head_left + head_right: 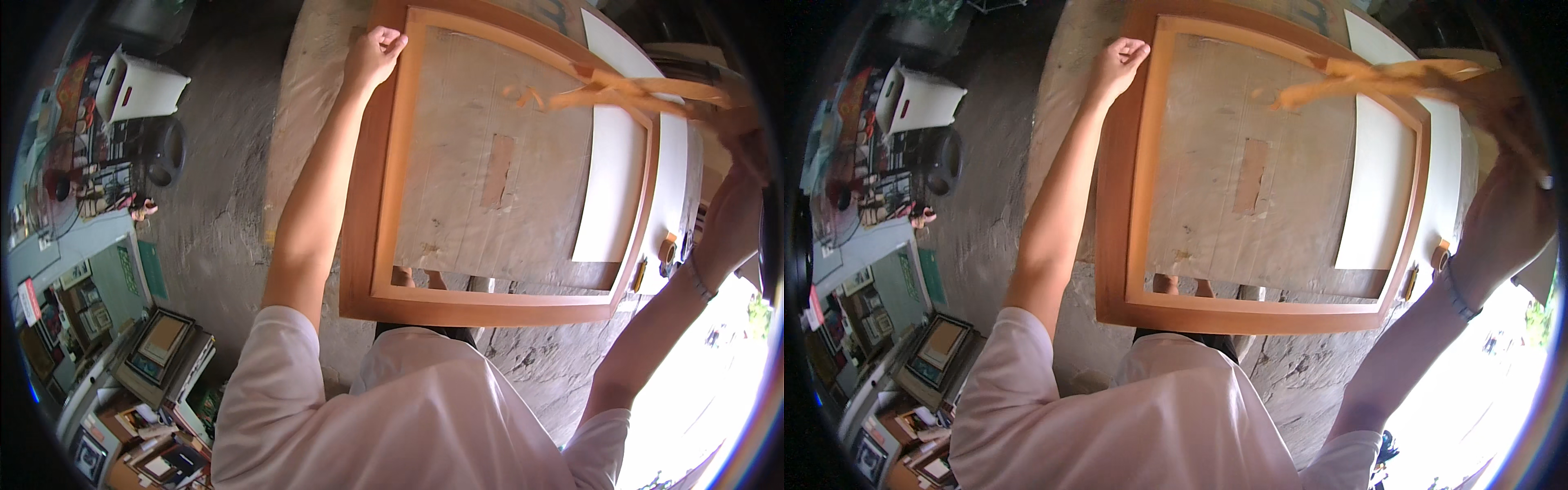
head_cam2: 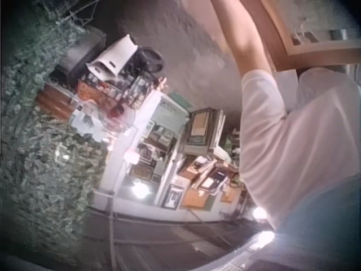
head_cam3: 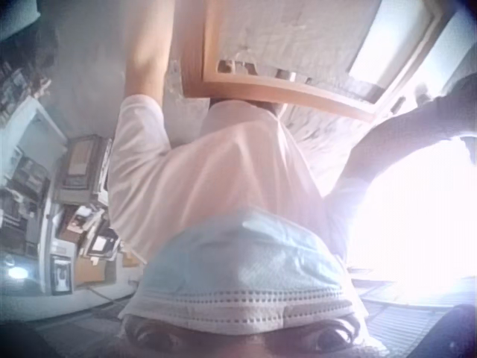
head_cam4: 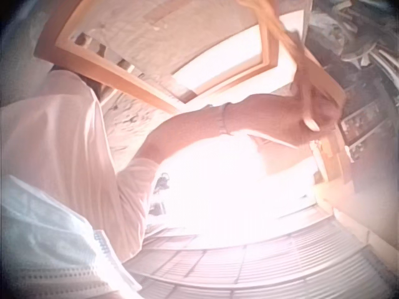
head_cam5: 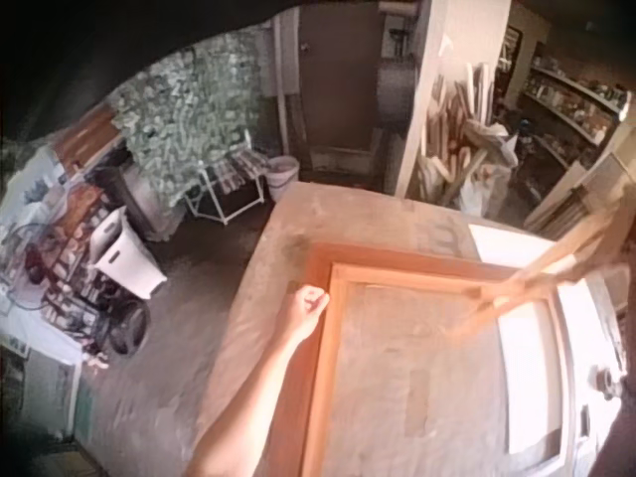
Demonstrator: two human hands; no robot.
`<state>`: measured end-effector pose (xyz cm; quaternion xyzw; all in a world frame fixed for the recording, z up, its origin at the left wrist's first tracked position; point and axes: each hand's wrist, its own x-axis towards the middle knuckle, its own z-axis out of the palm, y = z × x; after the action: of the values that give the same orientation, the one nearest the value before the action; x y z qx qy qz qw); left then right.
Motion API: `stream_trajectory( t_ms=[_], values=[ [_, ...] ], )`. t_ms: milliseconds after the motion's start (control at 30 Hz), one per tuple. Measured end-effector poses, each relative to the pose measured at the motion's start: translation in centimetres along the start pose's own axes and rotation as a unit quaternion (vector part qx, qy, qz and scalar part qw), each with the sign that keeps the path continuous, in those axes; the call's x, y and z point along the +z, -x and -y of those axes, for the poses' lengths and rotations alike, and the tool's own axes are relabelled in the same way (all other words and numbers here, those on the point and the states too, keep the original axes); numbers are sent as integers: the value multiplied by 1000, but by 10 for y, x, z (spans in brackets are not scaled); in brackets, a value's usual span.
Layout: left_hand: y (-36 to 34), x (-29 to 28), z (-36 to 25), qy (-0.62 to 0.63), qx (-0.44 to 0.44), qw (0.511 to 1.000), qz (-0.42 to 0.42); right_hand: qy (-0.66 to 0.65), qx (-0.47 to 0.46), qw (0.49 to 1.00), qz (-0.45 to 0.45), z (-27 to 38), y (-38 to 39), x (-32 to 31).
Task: The person uses a utility knife to trim excess veneer or tape from the edges of a wooden frame, then peels away the removed strips by hand. They inspect the frame, move a stool, retrieve a wooden plank, and place the frame on a workbench.
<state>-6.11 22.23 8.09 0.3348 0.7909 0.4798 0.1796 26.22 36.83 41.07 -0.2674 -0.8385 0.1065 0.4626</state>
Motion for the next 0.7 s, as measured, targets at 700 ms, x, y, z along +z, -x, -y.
stream_trajectory(
  t_ms=[700],
  values=[
    [151,173,-113,16,51,982,183,-126,221,814,522,-135,132,27]
  ],
)
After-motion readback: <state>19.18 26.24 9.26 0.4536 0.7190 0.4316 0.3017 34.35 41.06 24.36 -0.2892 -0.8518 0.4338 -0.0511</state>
